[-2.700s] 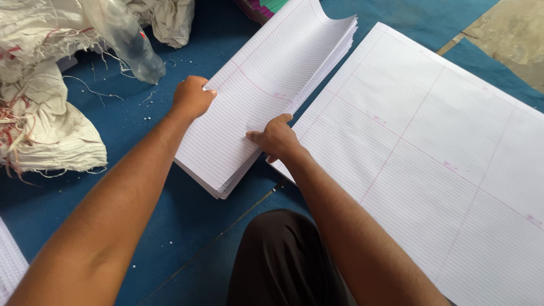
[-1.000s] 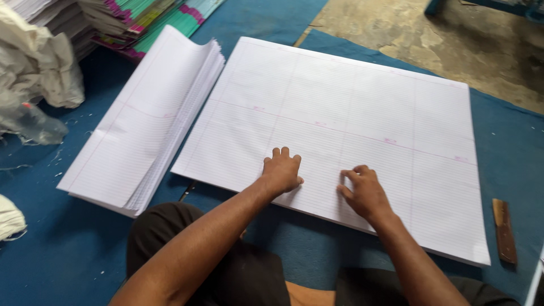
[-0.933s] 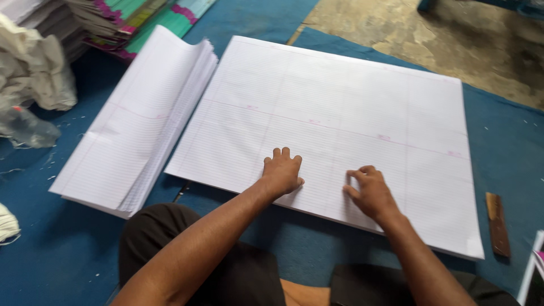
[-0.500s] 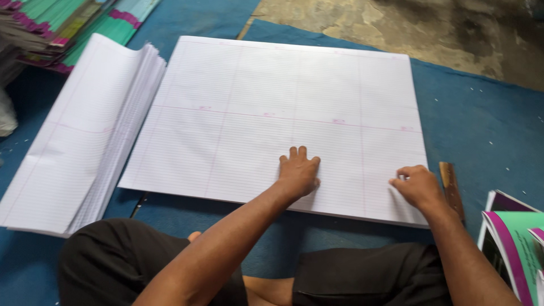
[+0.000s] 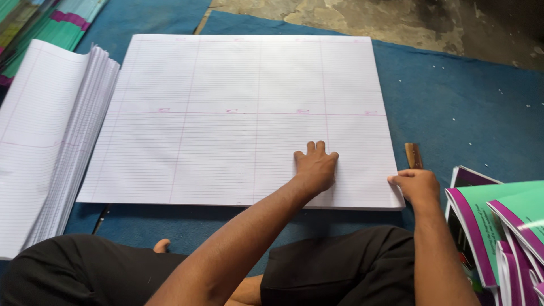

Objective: The person sits on the floor and folds a large sheet of lined paper in half. They use a small wooden tool to press and flatten the fold. The person repeats this folding and pressing process on multiple sheets of paper.

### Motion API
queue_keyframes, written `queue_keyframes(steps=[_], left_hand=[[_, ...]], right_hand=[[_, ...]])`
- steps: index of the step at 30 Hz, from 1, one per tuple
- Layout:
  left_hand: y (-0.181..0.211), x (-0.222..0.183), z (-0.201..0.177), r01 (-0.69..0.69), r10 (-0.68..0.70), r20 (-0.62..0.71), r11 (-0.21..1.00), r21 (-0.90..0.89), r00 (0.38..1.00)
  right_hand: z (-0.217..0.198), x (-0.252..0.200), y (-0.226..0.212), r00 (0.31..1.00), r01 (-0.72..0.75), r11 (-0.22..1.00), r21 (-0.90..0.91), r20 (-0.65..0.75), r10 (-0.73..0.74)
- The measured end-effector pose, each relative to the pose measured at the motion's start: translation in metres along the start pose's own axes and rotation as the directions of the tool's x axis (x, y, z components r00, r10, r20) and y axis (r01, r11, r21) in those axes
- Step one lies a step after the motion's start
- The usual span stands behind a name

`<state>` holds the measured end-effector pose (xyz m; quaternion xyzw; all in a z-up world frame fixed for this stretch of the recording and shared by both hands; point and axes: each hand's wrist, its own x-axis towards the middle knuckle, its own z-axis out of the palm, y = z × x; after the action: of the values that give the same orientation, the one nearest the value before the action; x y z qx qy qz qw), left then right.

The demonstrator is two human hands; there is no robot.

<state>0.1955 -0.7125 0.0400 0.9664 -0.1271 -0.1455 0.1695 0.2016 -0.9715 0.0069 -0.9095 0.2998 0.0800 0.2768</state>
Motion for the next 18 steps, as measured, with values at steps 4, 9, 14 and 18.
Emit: queue_keyframes(steps=[4,9,14,18], left_hand=[[-0.001,-0.001,0.000,-0.003,0.004,-0.015,1.000,0.009,1.000],[-0.002,-0.003,-0.002,-0.008,0.008,-0.011,1.000,0.018,1.000],[0.000,-0.003,-0.002,0.002,-0.002,0.006,0.999,0.038,1.000],[-0.001,0.001,-0.002,-0.006,0.006,0.006,0.999,0.040,1.000]], right_hand=[[-0.002,-0.009,-0.008,0.999,0.001,0.999,-0.053,-0.046,-0.004],[-0.004,-0.018,-0.011,0.997,0.024,0.998,-0.065,-0.077,-0.029],[-0.004,-0.012,-0.004,0.994,0.074,0.997,0.016,-0.076,-0.072],[-0.010,-0.005,0.000,0.998,0.015,0.961,0.276,0.058,-0.032]])
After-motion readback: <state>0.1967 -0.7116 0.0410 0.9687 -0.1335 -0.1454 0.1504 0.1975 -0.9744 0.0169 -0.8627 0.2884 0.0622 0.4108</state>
